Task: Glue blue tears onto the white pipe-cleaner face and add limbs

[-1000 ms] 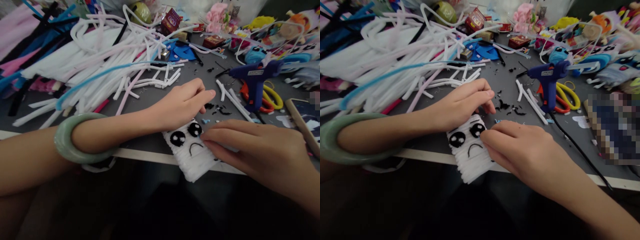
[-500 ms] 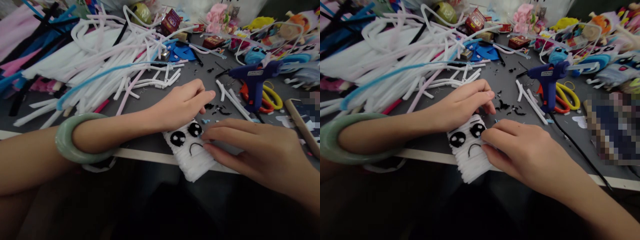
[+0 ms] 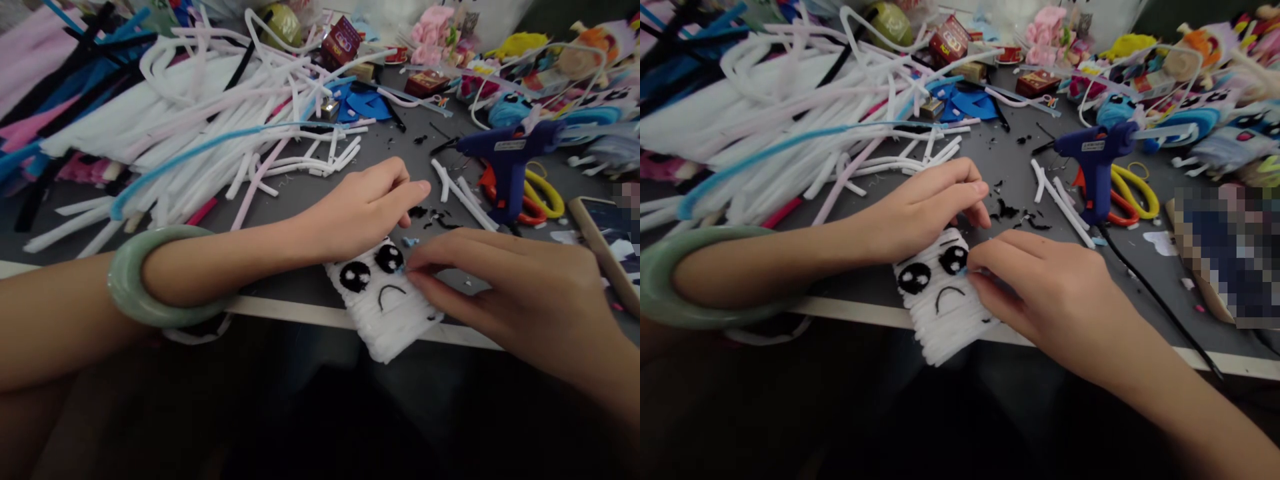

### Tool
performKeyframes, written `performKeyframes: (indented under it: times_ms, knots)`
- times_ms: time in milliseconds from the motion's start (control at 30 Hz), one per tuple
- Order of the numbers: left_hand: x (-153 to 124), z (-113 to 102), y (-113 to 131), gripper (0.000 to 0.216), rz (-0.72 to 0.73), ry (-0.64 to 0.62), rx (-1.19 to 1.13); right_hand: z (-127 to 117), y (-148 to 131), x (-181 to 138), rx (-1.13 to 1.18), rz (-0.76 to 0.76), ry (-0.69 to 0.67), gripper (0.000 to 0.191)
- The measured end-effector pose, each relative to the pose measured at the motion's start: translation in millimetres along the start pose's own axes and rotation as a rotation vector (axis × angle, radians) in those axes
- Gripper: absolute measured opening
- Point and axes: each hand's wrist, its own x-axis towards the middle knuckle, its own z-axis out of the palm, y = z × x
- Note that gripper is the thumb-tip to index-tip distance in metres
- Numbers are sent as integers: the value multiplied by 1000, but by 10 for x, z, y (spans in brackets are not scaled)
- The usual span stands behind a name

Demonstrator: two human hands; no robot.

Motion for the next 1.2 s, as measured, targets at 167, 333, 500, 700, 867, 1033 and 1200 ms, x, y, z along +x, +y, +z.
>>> performKeyframes:
  times_ms: [167,333,500,700,867,1033,1200]
  knots:
    - [-2,7,15,25,-9,6,9,7,6,25,21,3,-4,8]
    - [1,8,25,24,-9,6,16,17,11,37,39,10,-9,9]
    - [2,7,17,25,-7,0,9,16,13,46,31,-8,-15,11]
    - [3,6,10,24,-1,5,10,18,12,48,36,7,-22,12]
    - [12,10,7,24,-6,14,24,32,37,40,41,7,10,11]
    - [13,15,13,24,-6,14,18,21,54,42,26,-3,27,11]
    - [5,11,20,24,-17,16,11,-31,68,41,-29,-16,72,11]
